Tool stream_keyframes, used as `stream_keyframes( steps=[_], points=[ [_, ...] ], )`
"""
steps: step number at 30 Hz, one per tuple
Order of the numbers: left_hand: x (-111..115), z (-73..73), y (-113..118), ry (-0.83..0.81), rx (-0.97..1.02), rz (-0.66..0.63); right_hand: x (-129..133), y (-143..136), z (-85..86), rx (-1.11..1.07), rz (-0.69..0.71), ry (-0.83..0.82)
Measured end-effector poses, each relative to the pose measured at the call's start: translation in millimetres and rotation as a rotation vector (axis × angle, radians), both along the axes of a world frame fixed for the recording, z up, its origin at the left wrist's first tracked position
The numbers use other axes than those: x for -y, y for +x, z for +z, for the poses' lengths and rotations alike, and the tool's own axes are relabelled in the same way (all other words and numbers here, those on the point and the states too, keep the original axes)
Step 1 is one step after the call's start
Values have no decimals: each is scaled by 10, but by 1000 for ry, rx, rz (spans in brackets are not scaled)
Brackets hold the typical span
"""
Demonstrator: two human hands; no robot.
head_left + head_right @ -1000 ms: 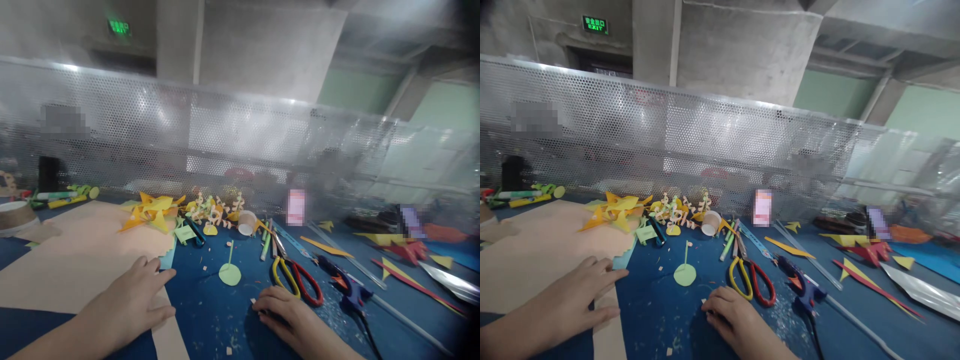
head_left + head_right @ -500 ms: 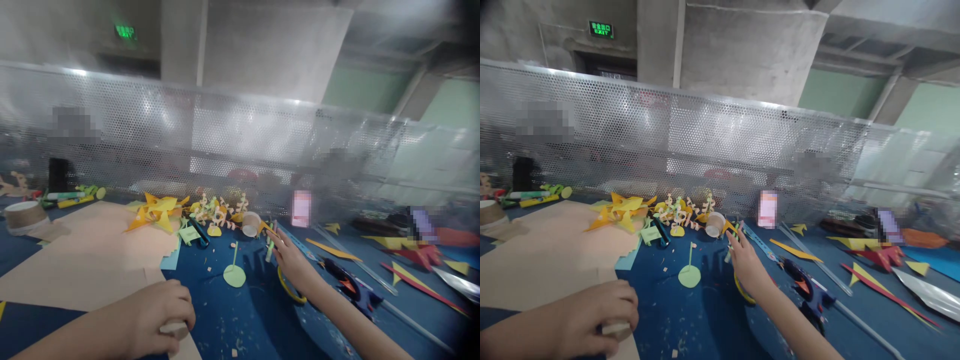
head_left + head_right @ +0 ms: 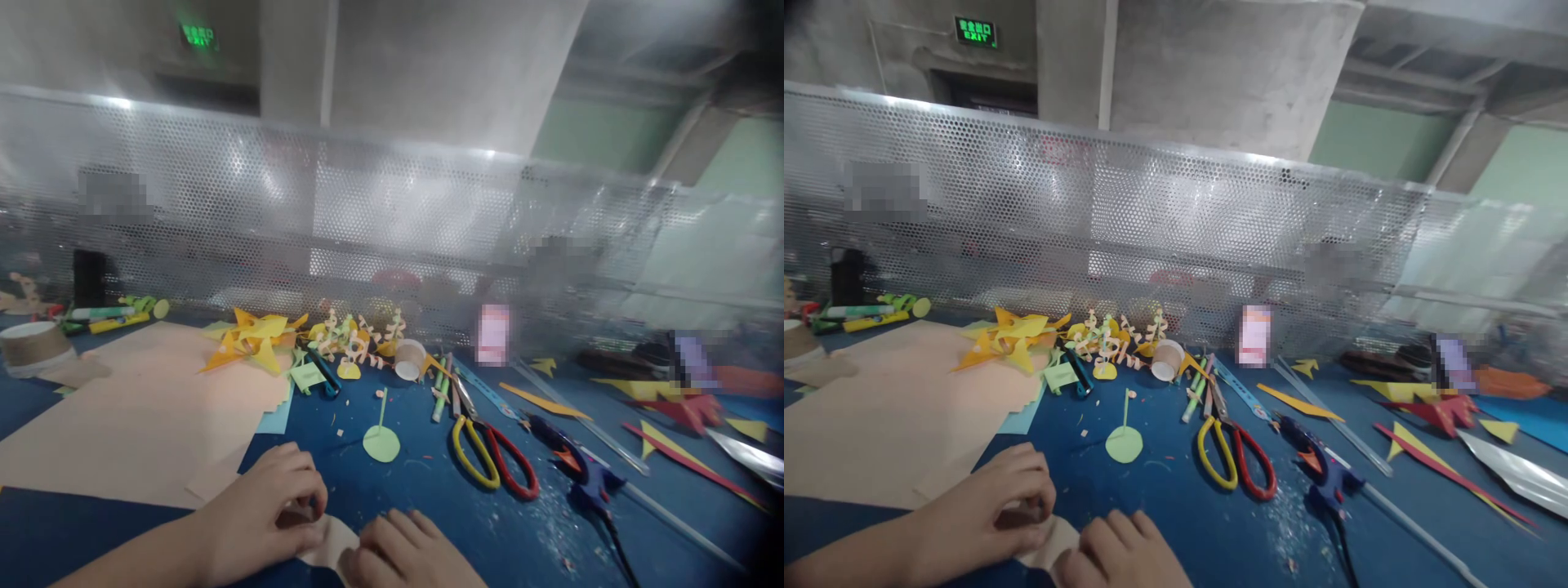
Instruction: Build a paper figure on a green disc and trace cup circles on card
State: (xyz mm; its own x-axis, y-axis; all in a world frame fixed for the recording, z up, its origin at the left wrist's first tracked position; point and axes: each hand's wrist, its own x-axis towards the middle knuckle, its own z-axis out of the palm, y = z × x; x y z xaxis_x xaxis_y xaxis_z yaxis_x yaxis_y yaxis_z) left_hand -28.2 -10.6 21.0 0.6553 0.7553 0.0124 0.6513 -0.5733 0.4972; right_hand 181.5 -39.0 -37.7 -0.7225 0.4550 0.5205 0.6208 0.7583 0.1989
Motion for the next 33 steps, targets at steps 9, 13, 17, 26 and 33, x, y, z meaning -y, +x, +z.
stream_keyframes(
  steps=[9,13,17,26,33],
  points=[
    [118,-24,69,110,66,-61,-37,271,381,38,141,14],
    [192,-22,134,255,63,-123,24,292,413,30,105,112],
    [196,-172,185,461,52,-171,23,308,330,-8,58,141],
    [107,-165,250,537,9,-298,-28,452,285,-115,41,-399],
    [79,-12,364,196,32,-245,-11,473,401,-200,-59,-619]
  ],
)
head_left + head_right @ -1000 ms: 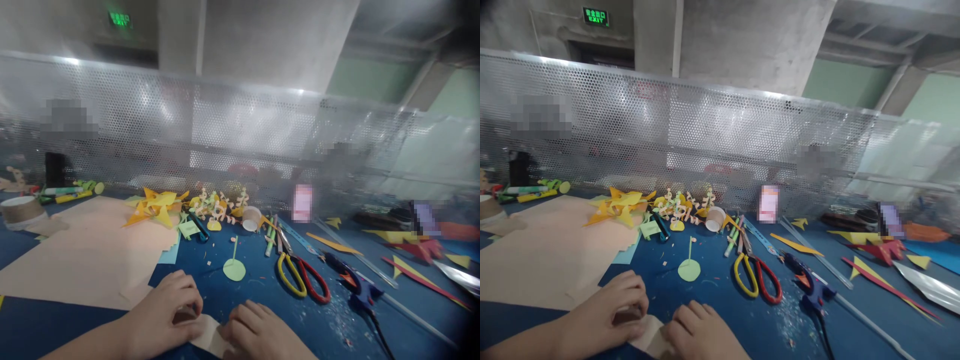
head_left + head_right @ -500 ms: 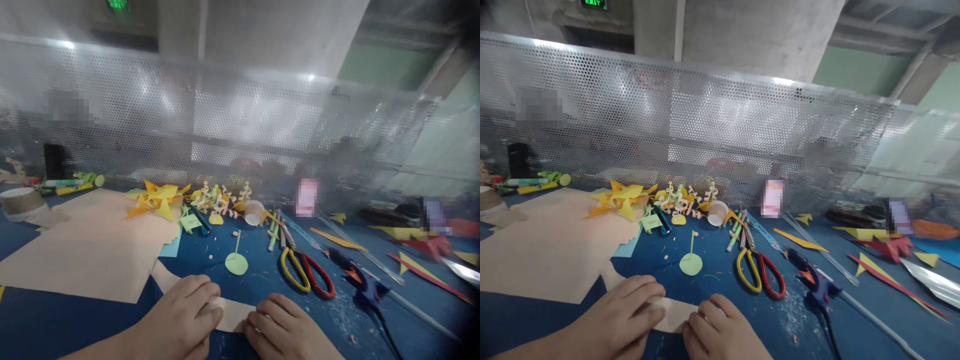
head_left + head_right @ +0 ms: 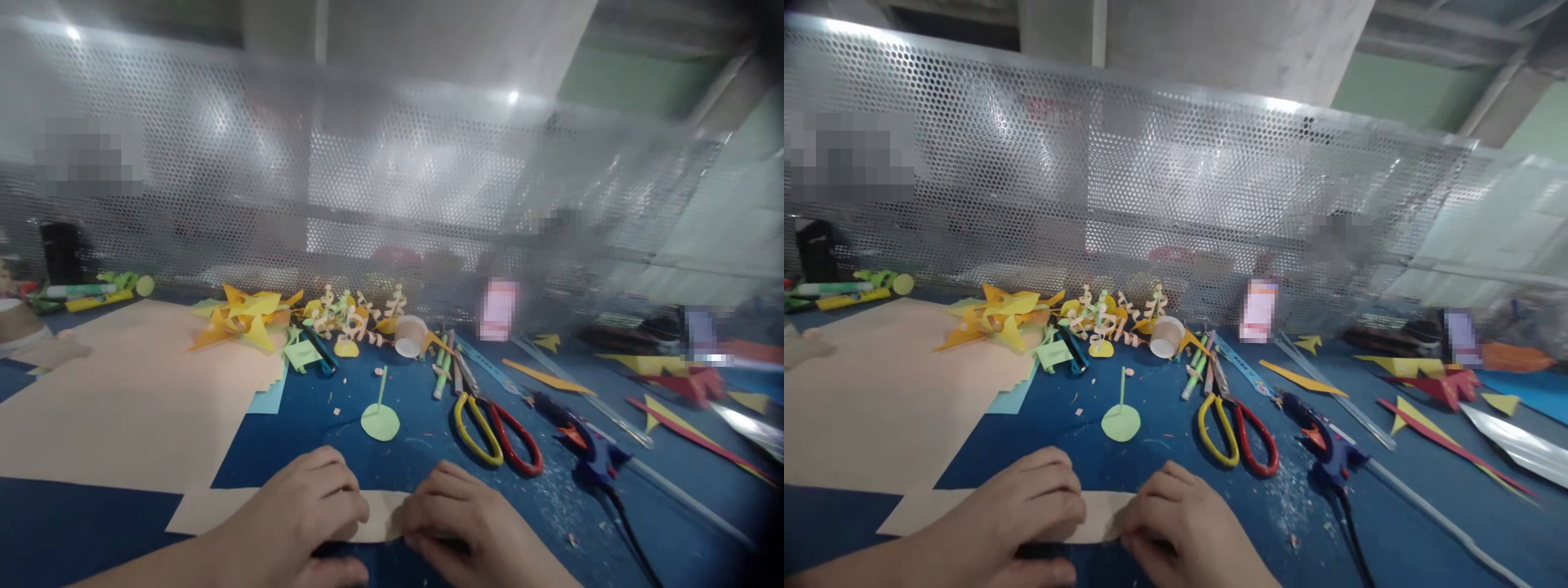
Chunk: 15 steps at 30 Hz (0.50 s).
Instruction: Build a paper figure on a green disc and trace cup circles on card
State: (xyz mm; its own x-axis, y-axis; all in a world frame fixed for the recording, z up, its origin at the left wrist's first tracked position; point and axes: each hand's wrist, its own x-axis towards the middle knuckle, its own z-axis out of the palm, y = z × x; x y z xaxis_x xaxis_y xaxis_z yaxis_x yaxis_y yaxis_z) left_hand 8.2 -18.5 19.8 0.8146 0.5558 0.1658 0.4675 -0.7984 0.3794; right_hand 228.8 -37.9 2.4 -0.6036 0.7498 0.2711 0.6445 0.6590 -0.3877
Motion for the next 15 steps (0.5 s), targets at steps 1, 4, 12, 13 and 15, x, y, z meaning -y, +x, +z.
stream_keyframes(
  steps=[1,4,12,13,15],
  points=[
    [-5,-27,20,-13,14,0,-9,2,-8,-22,-16,-36],
    [-17,-114,51,-11,43,-19,-40,18,-49,-55,-69,-95],
    [-35,-179,28,-140,108,77,-99,138,-71,-46,-118,-149],
    [-39,-186,31,-161,120,99,-106,154,-67,-35,-139,-161],
    [-46,-193,42,-202,132,156,-120,181,-65,-9,-190,-187]
  ],
)
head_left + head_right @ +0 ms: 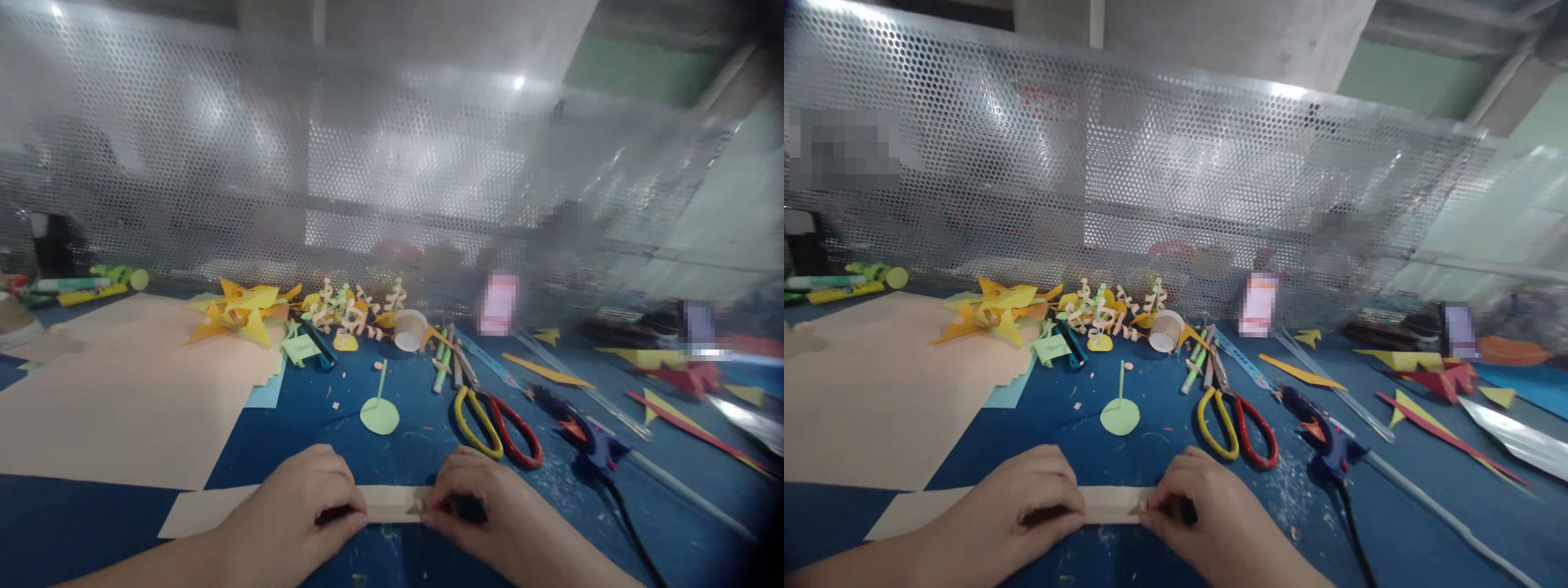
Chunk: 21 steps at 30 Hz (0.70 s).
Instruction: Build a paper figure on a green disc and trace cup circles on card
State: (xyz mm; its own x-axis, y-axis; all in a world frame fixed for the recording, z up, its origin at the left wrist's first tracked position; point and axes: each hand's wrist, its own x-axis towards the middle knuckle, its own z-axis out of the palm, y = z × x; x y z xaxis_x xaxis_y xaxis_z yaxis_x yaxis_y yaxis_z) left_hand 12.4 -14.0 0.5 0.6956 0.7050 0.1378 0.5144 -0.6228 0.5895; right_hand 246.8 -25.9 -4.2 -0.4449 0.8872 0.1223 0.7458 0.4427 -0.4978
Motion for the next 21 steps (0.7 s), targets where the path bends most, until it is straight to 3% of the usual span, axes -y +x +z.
stream_keyframes(
  steps=[5,11,21],
  points=[
    [-12,60,26,-143,-70,148,-19,23,-24,44,-99,-34],
    [-30,104,40,-151,-81,123,-17,14,-29,99,-226,-27],
    [8,111,18,115,-272,-135,-31,-5,-13,176,-182,-50]
  ],
)
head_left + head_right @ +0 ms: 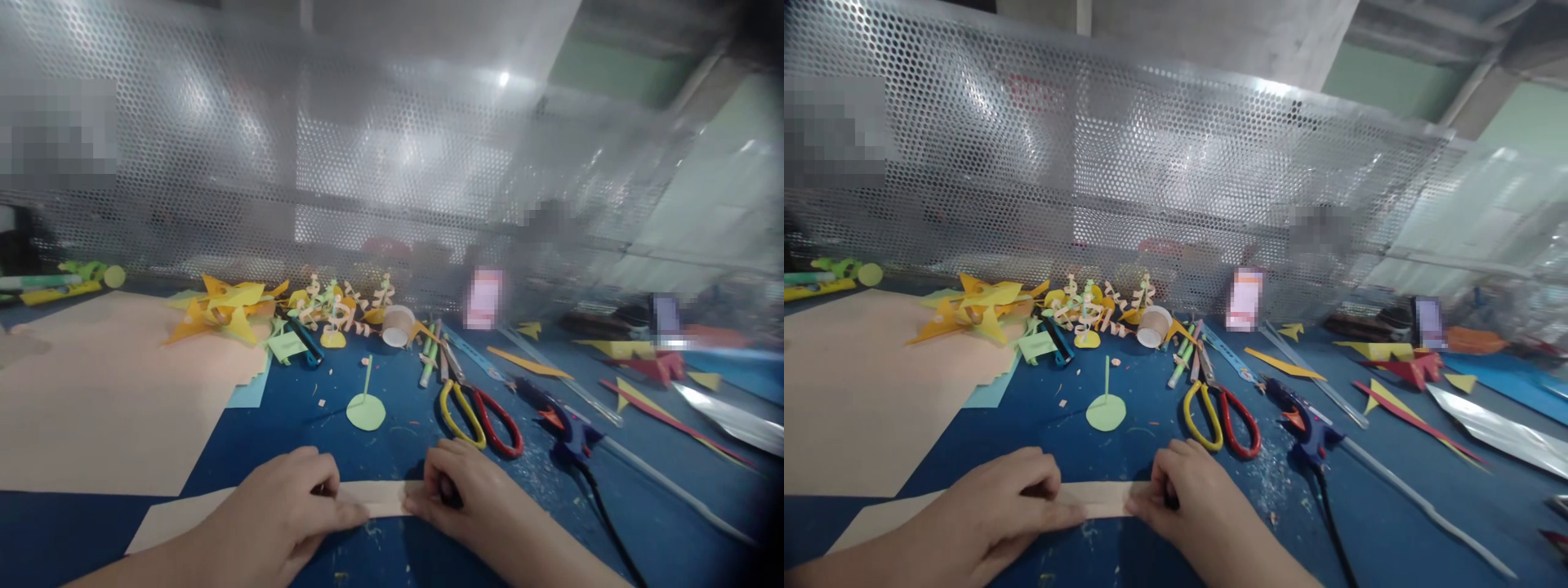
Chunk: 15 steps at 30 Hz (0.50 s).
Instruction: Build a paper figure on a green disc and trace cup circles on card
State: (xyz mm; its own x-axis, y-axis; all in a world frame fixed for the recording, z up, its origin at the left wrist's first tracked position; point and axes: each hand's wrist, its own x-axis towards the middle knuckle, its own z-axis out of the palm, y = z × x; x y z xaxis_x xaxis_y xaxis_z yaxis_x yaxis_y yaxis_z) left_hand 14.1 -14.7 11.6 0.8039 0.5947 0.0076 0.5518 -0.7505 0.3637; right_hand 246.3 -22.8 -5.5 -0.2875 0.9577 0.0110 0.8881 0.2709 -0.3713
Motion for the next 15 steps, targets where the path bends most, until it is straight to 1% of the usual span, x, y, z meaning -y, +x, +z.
stream_keyframes(
  steps=[5,8,10,12,15],
  points=[
    [-13,18,11,23,-76,-17,49,40,98,-14,15,-76],
    [-17,6,10,46,-85,-15,67,90,155,-73,44,-110],
    [-16,0,5,54,-80,-14,66,90,189,-142,69,-95],
    [-14,4,1,47,-78,-19,58,56,208,-221,91,-44],
    [-13,20,1,42,-77,-24,45,-14,177,-283,146,31]
  ],
)
